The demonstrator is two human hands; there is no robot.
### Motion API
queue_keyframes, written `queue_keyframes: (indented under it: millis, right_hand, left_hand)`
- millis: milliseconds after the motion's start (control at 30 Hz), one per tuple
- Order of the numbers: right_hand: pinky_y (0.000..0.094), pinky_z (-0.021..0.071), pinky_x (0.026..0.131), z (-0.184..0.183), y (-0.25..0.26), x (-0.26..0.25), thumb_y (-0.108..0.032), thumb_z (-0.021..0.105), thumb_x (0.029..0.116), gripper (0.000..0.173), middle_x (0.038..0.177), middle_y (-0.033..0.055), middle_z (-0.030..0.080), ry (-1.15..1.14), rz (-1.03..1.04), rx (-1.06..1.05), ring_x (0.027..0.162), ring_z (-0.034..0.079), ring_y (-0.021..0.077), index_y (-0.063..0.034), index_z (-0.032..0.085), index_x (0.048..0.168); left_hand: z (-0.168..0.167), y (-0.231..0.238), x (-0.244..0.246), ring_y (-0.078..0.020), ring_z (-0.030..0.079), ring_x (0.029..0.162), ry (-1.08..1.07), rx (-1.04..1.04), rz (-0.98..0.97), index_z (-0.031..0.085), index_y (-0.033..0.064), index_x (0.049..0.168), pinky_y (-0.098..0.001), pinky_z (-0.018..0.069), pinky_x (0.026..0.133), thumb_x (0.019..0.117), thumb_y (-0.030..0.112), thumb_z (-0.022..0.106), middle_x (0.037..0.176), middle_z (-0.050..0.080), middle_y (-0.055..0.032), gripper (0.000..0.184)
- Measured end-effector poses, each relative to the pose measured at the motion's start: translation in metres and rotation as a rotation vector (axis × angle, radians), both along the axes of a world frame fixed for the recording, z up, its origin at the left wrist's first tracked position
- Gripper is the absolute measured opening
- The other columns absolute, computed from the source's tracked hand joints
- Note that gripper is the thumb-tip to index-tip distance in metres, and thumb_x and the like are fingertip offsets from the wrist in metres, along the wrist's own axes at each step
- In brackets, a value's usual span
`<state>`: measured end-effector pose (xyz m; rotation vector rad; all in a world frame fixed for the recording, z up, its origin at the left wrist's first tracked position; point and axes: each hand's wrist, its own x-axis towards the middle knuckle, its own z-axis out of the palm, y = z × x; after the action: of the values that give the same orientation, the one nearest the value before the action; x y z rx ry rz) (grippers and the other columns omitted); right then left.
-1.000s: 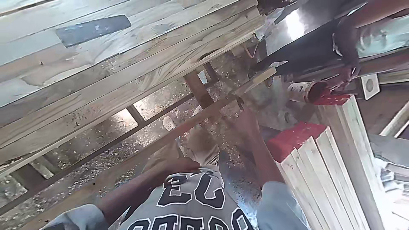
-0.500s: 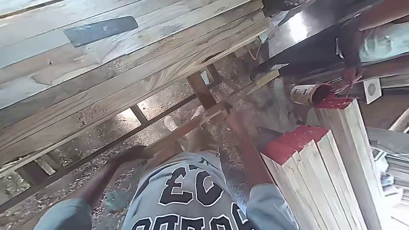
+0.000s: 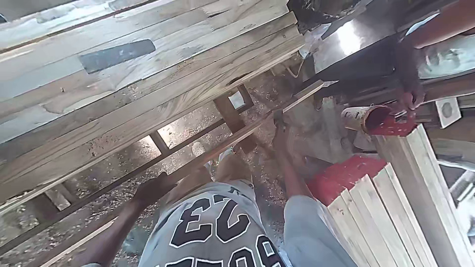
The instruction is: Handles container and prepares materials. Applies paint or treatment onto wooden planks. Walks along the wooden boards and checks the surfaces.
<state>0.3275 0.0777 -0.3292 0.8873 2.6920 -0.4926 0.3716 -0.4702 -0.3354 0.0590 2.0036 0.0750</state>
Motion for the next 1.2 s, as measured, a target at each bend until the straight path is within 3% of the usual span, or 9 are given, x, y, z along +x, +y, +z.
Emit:
queue_keyframes:
  millis: [100, 200, 433, 700, 833, 900, 967, 1100, 1200]
  right_hand:
    - [0.0499, 0.0569, 0.094, 0.004, 0.005, 0.027, -0.004, 0.055, 0.0993, 0.065, 0.152, 0.0323, 0.039, -0.031, -0.099, 0.012, 0.115, 0.063, 0.0441, -0.01, 0.034, 0.16]
    - [0.0527, 0.0481, 0.108, 0.053, 0.016, 0.002, -0.007, 0.048, 0.1042, 0.056, 0.151, 0.0322, 0.044, -0.075, -0.107, -0.029, 0.13, 0.055, 0.0448, -0.0052, 0.035, 0.159]
    - [0.0627, 0.0541, 0.089, 0.098, -0.01, -0.059, -0.015, 0.057, 0.1006, 0.034, 0.117, 0.0295, 0.066, -0.316, -0.096, -0.056, 0.105, 0.068, 0.0447, 0.0014, 0.06, 0.13]
    - [0.0542, 0.0536, 0.098, 0.113, -0.108, -0.017, -0.016, 0.052, 0.1016, 0.042, 0.134, 0.0254, 0.06, -0.565, 0.057, -0.116, 0.119, 0.064, 0.0388, -0.0041, 0.053, 0.142]
    - [0.0511, 0.0545, 0.096, 0.108, -0.069, 0.008, -0.019, 0.049, 0.1042, 0.041, 0.129, 0.0204, 0.066, -0.482, -0.014, -0.313, 0.113, 0.068, 0.032, -0.0065, 0.057, 0.143]
    - [0.042, 0.0637, 0.076, 0.091, -0.033, 0.025, -0.017, 0.044, 0.1081, 0.044, 0.124, 0.0216, 0.066, -0.268, -0.233, -0.532, 0.086, 0.074, 0.0253, -0.0063, 0.047, 0.15]
    - [0.0411, 0.066, 0.067, 0.082, -0.006, 0.034, -0.017, 0.043, 0.1108, 0.047, 0.126, 0.0249, 0.063, -0.027, -0.47, -0.739, 0.077, 0.075, 0.0269, -0.0077, 0.037, 0.157]
    - [0.0421, 0.0633, 0.084, 0.071, 0.051, 0.008, -0.009, 0.044, 0.108, 0.05, 0.141, 0.0239, 0.055, 0.173, -0.395, -0.533, 0.101, 0.072, 0.0283, -0.0071, 0.037, 0.158]
    - [0.0556, 0.0555, 0.097, 0.042, 0.092, -0.03, -0.007, 0.055, 0.1022, 0.061, 0.145, 0.0262, 0.052, 0.205, -0.255, -0.239, 0.119, 0.063, 0.0411, -0.0173, 0.038, 0.16]
  left_hand:
    - [0.001, 0.005, 0.007, -0.0433, 0.07, 0.104, 0.035, -0.043, -0.008, 0.054, 0.0124, 0.137, -0.0647, 0.0553, 0.086, 0.0881, 0.079, 0.055, 0.109, 0.072, -0.0215, 0.083]
    - [0.002, 0.013, 0.021, -0.0433, 0.071, 0.101, 0.113, -0.087, -0.002, 0.055, 0.0117, 0.135, -0.0649, 0.0556, 0.083, 0.0919, 0.075, 0.053, 0.107, 0.072, -0.0211, 0.077]
    - [0.006, 0.023, 0.036, -0.0414, 0.072, 0.099, 0.225, -0.127, 0.022, 0.06, 0.0118, 0.126, -0.063, 0.0571, 0.078, 0.0941, 0.058, 0.062, 0.106, 0.072, -0.0193, 0.056]
    - [-0.004, 0.014, 0.032, -0.0395, 0.07, 0.107, 0.172, 0.017, 0.037, 0.058, 0.0161, 0.137, -0.0638, 0.056, 0.086, 0.0941, 0.063, 0.061, 0.116, 0.072, -0.0181, 0.063]
    - [-0.005, 0.013, 0.022, -0.0386, 0.069, 0.111, 0.077, 0.016, 0.041, 0.058, 0.0179, 0.138, -0.0628, 0.0552, 0.091, 0.0886, 0.074, 0.061, 0.119, 0.071, -0.0174, 0.075]
    - [-0.011, 0.003, 0.002, -0.0413, 0.067, 0.114, -0.063, 0.181, 0.06, 0.059, 0.0095, 0.137, -0.0632, 0.0517, 0.097, 0.0952, 0.063, 0.062, 0.119, 0.069, -0.0229, 0.068]
    - [-0.021, -0.004, -0.015, -0.0427, 0.064, 0.119, -0.235, 0.306, 0.113, 0.061, 0.0008, 0.135, -0.063, 0.0458, 0.105, 0.1028, 0.046, 0.06, 0.124, 0.067, -0.0274, 0.056]
    - [-0.027, 0.004, -0.025, -0.0282, 0.069, 0.085, -0.344, 0.255, 0.271, 0.069, 0.0011, 0.114, -0.0532, 0.0567, 0.082, 0.1007, 0.055, 0.056, 0.095, 0.072, -0.0149, 0.057]
    - [-0.027, 0.003, -0.031, -0.033, 0.07, 0.099, -0.374, 0.264, 0.218, 0.065, 0.0019, 0.128, -0.056, 0.0545, 0.092, 0.1018, 0.05, 0.059, 0.109, 0.072, -0.0192, 0.055]
